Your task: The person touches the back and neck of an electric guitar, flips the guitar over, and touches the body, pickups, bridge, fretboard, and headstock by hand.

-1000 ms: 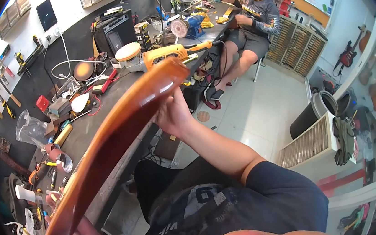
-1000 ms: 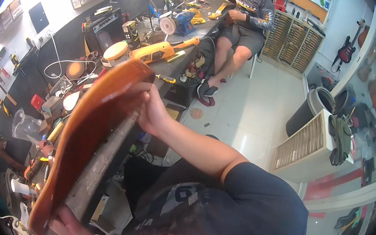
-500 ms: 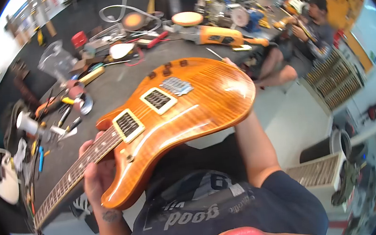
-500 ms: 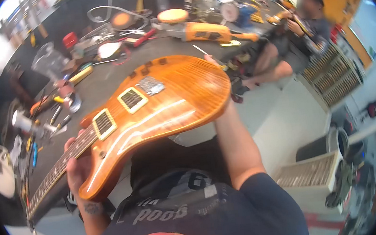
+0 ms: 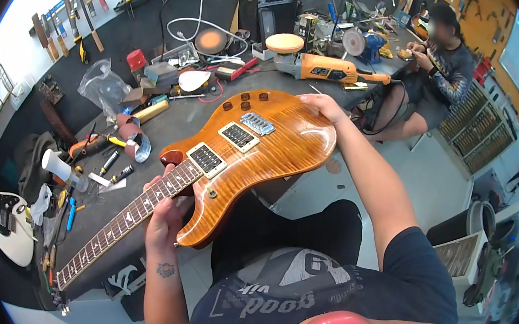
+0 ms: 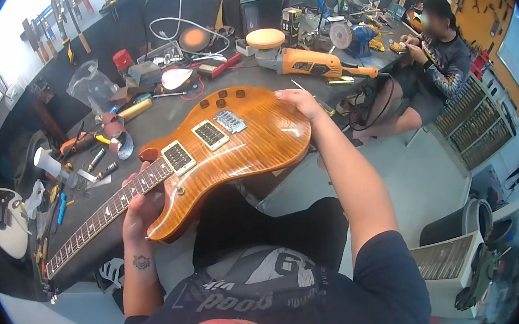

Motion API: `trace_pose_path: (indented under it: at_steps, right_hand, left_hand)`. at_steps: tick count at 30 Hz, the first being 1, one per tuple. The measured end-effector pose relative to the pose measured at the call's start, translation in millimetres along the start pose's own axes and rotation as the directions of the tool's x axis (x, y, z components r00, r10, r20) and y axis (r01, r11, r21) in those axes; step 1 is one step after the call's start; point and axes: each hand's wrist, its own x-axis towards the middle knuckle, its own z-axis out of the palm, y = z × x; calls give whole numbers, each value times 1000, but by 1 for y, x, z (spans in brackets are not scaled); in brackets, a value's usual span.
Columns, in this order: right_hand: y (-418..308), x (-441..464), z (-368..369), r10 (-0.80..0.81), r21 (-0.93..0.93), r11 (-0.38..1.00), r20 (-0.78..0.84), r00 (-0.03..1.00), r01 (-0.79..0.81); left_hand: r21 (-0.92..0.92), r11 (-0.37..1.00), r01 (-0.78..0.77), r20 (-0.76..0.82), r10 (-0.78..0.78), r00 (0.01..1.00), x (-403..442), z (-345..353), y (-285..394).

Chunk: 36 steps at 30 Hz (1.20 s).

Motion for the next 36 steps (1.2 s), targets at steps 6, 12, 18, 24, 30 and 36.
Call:
trace_pose_path:
  at_steps: [6,12,18,24,30,36]
  right_hand:
    - [6,29,-12,-75,-14,997,7,997,75]
    - [19,54,-20,-184,-19,983,28,982,185]
    - [28,43,-6,-302,165,933,-126,945,320]
    - [37,41,-12,-298,257,904,-191,935,341]
    - [42,41,-7,-385,155,889,-253,887,430]
    - [64,-36,16,-524,-33,836,-345,779,548]
  left_hand:
    - [51,990,130,-75,-126,989,19,-28,-6]
    - [71,996,59,-62,-55,997,31,-44,-17]
    - [-80,983,164,-173,-176,969,33,-64,-12]
    - [-100,978,185,-176,-200,964,33,-80,-11]
    - [-174,956,236,-147,-262,954,32,-89,-11]
    - [-214,939,268,-95,-293,951,35,-83,-9]
